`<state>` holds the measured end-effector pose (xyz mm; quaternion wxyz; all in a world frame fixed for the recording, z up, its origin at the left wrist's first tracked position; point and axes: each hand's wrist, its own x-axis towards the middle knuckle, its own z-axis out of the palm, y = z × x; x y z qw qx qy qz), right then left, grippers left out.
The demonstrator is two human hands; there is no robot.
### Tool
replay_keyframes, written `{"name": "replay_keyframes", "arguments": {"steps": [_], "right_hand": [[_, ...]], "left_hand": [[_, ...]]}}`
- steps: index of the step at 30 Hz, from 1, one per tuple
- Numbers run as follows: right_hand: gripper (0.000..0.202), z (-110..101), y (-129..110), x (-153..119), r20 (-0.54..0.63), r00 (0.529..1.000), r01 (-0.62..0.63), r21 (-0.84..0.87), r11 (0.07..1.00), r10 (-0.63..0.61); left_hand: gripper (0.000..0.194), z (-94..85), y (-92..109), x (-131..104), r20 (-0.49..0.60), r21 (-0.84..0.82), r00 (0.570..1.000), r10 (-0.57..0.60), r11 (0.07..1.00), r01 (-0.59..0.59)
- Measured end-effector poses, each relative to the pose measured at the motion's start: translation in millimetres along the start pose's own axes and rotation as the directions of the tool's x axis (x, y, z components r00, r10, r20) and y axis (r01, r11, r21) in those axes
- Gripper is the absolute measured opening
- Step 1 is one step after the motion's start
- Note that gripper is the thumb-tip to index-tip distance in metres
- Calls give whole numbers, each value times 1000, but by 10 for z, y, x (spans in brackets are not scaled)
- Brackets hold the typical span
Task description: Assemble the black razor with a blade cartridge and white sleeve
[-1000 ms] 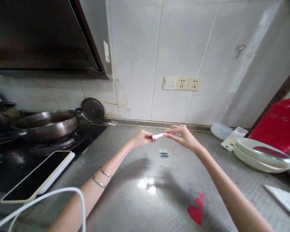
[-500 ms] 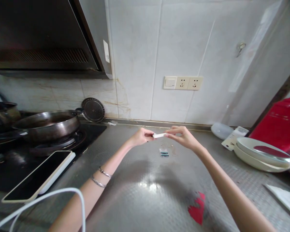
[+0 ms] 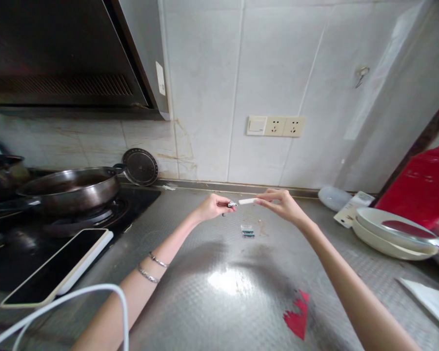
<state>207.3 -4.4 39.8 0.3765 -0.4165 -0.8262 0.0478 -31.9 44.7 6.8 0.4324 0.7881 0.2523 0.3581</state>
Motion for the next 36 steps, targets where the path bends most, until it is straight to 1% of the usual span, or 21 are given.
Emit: {"name": "replay_keyframes", "arguments": {"steps": [2, 5, 7, 9, 13, 15, 19, 23, 27, 29, 32, 34, 36], "right_hand": [[37, -16, -7, 1, -17, 1000, -4, -2, 1000, 4], [36, 0, -92, 18, 11, 999, 31, -9, 999, -31], [36, 14, -99, 21, 35, 999, 41, -1, 999, -41], [37, 9, -29, 7, 29, 999, 17, 2, 1000, -17], [38, -52, 163, -37, -23, 997, -70, -14, 997, 70], [39, -75, 191, -39, -44, 995, -91, 29, 995, 92], [40, -48, 136, 0, -61, 991, -108, 128, 986, 117], [43, 51, 69, 43, -22, 983, -172, 216, 961, 181], [45, 172, -37, 60, 3, 963, -249, 385, 889, 269], [46, 238, -108, 58, 0, 950, -277, 468, 839, 314], [49, 338, -209, 50, 39, 929, -317, 598, 736, 369], [52, 400, -261, 49, 58, 915, -332, 668, 665, 398], [53, 457, -298, 55, 61, 895, -344, 725, 596, 441]], "left_hand": [[16, -1, -7, 2, -3, -6, 1000, 6, 1000, -6], [17, 9, -1, 1, 5, -5, 1000, 4, 1000, -4], [17, 11, 21, 0, 11, -5, 1000, 9, 1000, -9], [16, 4, 44, -2, 10, -12, 1000, 19, 1000, -19], [16, -8, 56, -3, 16, -45, 1000, 23, 999, -22], [16, -1, 40, -3, 20, -91, 1000, 13, 996, -11], [21, 35, -1, 3, -14, -214, 1000, -24, 977, 20], [24, 71, -32, 17, -83, -228, 996, -43, 973, 24], [25, 120, -79, 32, -210, -253, 976, -51, 968, -4], [26, 153, -103, 34, -283, -256, 957, -72, 967, -3], [27, 204, -130, 31, -377, -232, 919, -113, 972, 24], [29, 234, -142, 30, -417, -218, 900, -128, 975, 37], [32, 258, -155, 32, -423, -235, 896, -137, 971, 37]]}}
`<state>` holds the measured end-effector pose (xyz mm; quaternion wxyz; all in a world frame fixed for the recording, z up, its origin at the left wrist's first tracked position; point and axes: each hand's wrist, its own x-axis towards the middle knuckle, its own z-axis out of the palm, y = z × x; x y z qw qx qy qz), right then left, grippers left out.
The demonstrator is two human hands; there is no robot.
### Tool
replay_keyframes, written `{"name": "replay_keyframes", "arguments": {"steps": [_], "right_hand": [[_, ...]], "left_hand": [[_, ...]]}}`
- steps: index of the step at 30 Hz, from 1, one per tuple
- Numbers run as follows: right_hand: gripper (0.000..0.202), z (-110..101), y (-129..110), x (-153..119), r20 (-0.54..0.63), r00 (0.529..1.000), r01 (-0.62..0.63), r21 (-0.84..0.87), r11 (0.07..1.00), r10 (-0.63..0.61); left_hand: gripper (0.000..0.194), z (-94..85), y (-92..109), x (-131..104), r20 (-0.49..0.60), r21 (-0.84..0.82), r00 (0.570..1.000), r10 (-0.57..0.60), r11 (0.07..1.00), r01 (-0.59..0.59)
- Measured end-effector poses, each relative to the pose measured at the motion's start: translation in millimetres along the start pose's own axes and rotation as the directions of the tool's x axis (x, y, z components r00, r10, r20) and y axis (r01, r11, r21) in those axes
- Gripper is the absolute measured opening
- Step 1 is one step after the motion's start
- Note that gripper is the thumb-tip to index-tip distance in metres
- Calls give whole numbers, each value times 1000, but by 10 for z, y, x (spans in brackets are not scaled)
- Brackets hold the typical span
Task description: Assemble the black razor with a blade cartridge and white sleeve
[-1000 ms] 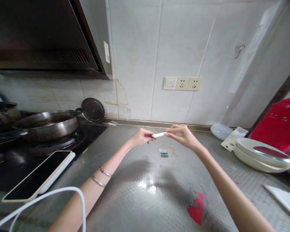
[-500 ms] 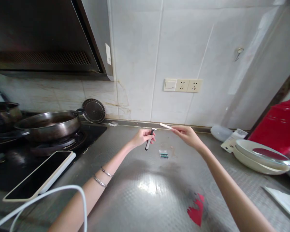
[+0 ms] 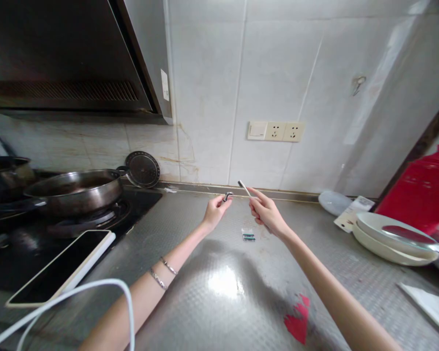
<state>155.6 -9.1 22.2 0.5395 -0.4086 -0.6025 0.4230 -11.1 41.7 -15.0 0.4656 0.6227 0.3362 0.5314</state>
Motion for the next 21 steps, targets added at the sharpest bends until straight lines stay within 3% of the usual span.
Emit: {"name": "replay_keyframes", "arguments": {"steps": [4, 7, 12, 18, 21], "right_hand": [[55, 125, 41, -15, -34, 993, -107, 141, 984, 112], [57, 249, 77, -102, -26, 983, -174, 216, 961, 184], [58, 432, 76, -326, -55, 976, -184, 327, 927, 213], [57, 491, -34, -291, -172, 953, -164, 397, 903, 248], [57, 565, -44, -348, -127, 956, -192, 413, 890, 265]], "left_hand": [[35, 27, -37, -5, 11, -32, 1000, -9, 999, 10], [30, 33, -52, -4, 2, 31, 998, 57, 998, -58], [26, 33, -58, 1, -39, 54, 991, 125, 991, -122], [21, 92, -49, -31, -26, 58, 990, 139, 989, -137], [20, 108, -43, -44, -42, 61, 987, 156, 986, -153]]}}
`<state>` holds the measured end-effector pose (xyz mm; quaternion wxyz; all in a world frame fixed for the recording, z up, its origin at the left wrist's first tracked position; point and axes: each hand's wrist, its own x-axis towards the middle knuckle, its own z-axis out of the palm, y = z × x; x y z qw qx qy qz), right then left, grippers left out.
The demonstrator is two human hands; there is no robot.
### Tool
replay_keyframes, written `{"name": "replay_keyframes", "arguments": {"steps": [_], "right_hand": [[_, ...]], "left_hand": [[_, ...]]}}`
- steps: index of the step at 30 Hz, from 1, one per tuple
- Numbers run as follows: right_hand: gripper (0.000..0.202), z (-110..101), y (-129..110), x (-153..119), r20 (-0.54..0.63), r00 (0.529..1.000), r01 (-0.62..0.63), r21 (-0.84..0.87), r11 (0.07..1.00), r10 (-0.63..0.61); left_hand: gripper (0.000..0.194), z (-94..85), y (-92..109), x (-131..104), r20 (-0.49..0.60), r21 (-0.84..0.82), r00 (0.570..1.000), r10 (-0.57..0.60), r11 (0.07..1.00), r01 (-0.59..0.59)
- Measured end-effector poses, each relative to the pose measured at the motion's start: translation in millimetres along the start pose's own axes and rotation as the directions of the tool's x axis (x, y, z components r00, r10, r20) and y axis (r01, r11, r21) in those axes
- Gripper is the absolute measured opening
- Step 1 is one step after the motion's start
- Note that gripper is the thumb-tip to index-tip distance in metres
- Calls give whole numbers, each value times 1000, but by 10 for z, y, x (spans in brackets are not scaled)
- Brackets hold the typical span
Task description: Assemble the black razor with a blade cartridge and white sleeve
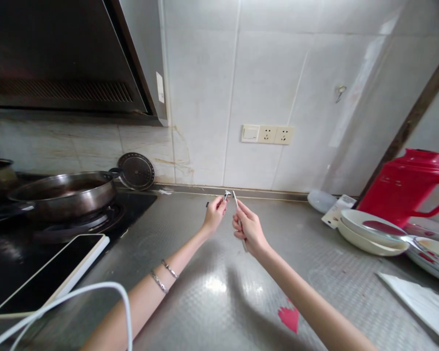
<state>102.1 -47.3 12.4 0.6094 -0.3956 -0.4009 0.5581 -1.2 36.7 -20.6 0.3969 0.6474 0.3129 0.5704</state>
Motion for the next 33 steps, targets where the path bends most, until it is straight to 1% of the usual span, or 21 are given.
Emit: {"name": "replay_keyframes", "arguments": {"steps": [3, 7, 9, 14, 18, 20, 22, 25, 26, 27, 29, 30, 31, 33], "right_hand": [[60, 38, 26, -85, 30, 999, -19, 18, 1000, 18], [59, 64, -20, -62, -50, 997, 55, 76, 996, -52], [57, 92, -12, -57, -68, 996, 69, 96, 993, -63], [56, 183, 97, -169, -17, 1000, 0, 101, 995, 1], [58, 181, 44, -127, -81, 995, 70, 137, 988, -60], [58, 185, 11, -120, -90, 993, 84, 138, 987, -72], [59, 206, 8, -174, -55, 997, 58, 109, 992, -53], [61, 225, 4, -285, 48, 999, 17, 15, 1000, -18], [60, 211, -21, -292, 78, 996, 36, -21, 999, -34], [60, 184, -67, -272, 96, 992, 83, -59, 995, -77], [58, 86, -225, -152, 104, 967, 245, -154, 957, -231], [57, 22, -331, -64, 111, 944, 328, -232, 915, -310], [54, -49, -446, 31, 116, 916, 401, -329, 855, -384], [43, -191, -671, 203, 147, 858, 490, -526, 696, -493]], "left_hand": [[21, 11, -2, -6, -52, -8, 998, 21, 1000, -21], [22, 60, -10, -32, -49, -13, 998, 47, 999, -48], [21, 82, -6, -44, -51, -2, 997, 63, 998, -63], [22, 68, 32, -45, -121, 33, 989, 88, 996, -85], [21, 67, 57, -53, -94, 34, 992, 87, 996, -84], [21, 77, 64, -57, -76, 21, 993, 88, 996, -87], [20, 79, 71, -51, -67, 2, 994, 92, 996, -92], [21, 56, 91, -17, -59, -38, 996, 69, 997, -71], [22, 42, 98, -1, -51, -57, 997, 56, 997, -59], [24, 27, 106, 16, -41, -82, 998, 42, 996, -45], [26, -6, 122, 47, -6, -150, 1000, 7, 989, -8], [26, -23, 129, 59, 15, -186, 1000, -15, 982, 17], [26, -40, 137, 69, 37, -211, 999, -37, 976, 45], [27, -69, 151, 79, 75, -221, 994, -77, 971, 92]]}}
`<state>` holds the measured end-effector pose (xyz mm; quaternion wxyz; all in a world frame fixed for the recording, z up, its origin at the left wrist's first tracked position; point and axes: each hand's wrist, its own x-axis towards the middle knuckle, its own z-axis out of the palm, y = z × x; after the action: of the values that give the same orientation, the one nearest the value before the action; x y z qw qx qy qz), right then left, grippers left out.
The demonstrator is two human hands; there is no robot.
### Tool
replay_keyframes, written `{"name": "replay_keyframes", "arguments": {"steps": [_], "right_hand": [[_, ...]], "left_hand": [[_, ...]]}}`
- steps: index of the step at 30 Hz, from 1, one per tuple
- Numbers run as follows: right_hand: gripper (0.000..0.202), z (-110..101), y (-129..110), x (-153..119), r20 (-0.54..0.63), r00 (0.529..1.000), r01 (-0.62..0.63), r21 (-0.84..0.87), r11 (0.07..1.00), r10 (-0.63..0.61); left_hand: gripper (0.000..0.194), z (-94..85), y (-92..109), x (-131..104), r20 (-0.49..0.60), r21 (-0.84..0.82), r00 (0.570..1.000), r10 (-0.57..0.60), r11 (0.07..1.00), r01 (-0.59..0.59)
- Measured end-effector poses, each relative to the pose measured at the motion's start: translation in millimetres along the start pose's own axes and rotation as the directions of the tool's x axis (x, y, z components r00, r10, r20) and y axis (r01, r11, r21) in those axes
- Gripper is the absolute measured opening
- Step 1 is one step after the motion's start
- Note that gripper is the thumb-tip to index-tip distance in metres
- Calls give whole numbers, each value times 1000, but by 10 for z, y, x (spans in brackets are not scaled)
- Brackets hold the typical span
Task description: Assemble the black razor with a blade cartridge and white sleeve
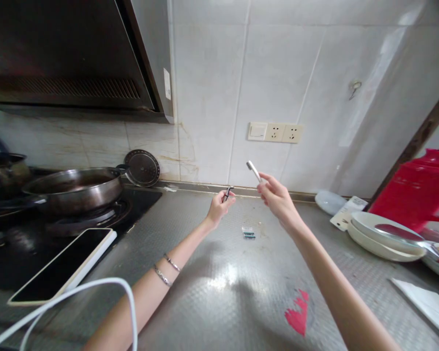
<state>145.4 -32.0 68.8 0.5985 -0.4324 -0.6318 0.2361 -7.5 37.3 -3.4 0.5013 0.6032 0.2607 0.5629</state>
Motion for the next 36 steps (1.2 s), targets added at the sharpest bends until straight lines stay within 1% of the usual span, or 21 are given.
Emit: {"name": "replay_keyframes", "arguments": {"steps": [1, 2, 4, 5, 8, 10, 13, 15, 17, 19, 22, 25, 29, 33, 36], "right_hand": [[37, -91, 2, 92, -22, 999, 43, -105, 994, -45], [36, -166, 9, 160, -24, 997, 64, -198, 978, -70], [48, -255, 48, 224, -48, 996, 54, -349, 936, -75], [54, -266, 81, 228, -69, 995, 37, -425, 905, -73], [58, -185, 208, 187, -118, 983, 36, -635, 772, -143], [56, -71, 270, 153, -93, 975, 81, -698, 711, -202], [53, 90, 302, 120, -42, 968, 148, -696, 702, -246], [51, 138, 319, 116, -3, 961, 195, -699, 688, -275], [49, 126, 362, 128, 22, 954, 227, -704, 673, -298], [48, 82, 418, 148, 16, 949, 234, -704, 671, -314], [48, 46, 449, 160, -19, 947, 228, -666, 710, -321], [48, 80, 403, 142, -19, 937, 261, -623, 737, -348], [45, 101, 386, 124, 21, 921, 308, -648, 697, -388], [45, 81, 407, 128, -1, 917, 307, -639, 705, -400], [44, 81, 412, 134, 20, 901, 343, -646, 682, -434]], "left_hand": [[28, -9, 8, -1, 7, 15, 1000, -16, 1000, 16], [29, -14, 14, -5, 9, 38, 1000, -26, 999, 26], [36, -13, 18, -20, 7, 78, 999, -44, 996, 43], [39, -7, 14, -29, 6, 89, 999, -53, 995, 53], [45, 24, -13, -55, 14, 120, 996, -91, 989, 88], [46, 50, -36, -68, 19, 143, 993, -113, 984, 109], [43, 87, -51, -79, 10, 148, 993, -119, 982, 116], [40, 111, -40, -85, -2, 127, 993, -115, 985, 114], [38, 133, -17, -91, -5, 110, 993, -116, 987, 116], [36, 153, 11, -98, -4, 105, 993, -116, 988, 116], [34, 182, 45, -108, -4, 104, 992, -122, 987, 122], [33, 206, 63, -121, -4, 77, 991, -136, 988, 136], [34, 228, 78, -143, 32, 14, 987, -157, 988, 157], [36, 238, 85, -150, 53, -33, 980, -193, 980, 195], [38, 244, 94, -152, 75, -66, 975, -209, 975, 214]]}}
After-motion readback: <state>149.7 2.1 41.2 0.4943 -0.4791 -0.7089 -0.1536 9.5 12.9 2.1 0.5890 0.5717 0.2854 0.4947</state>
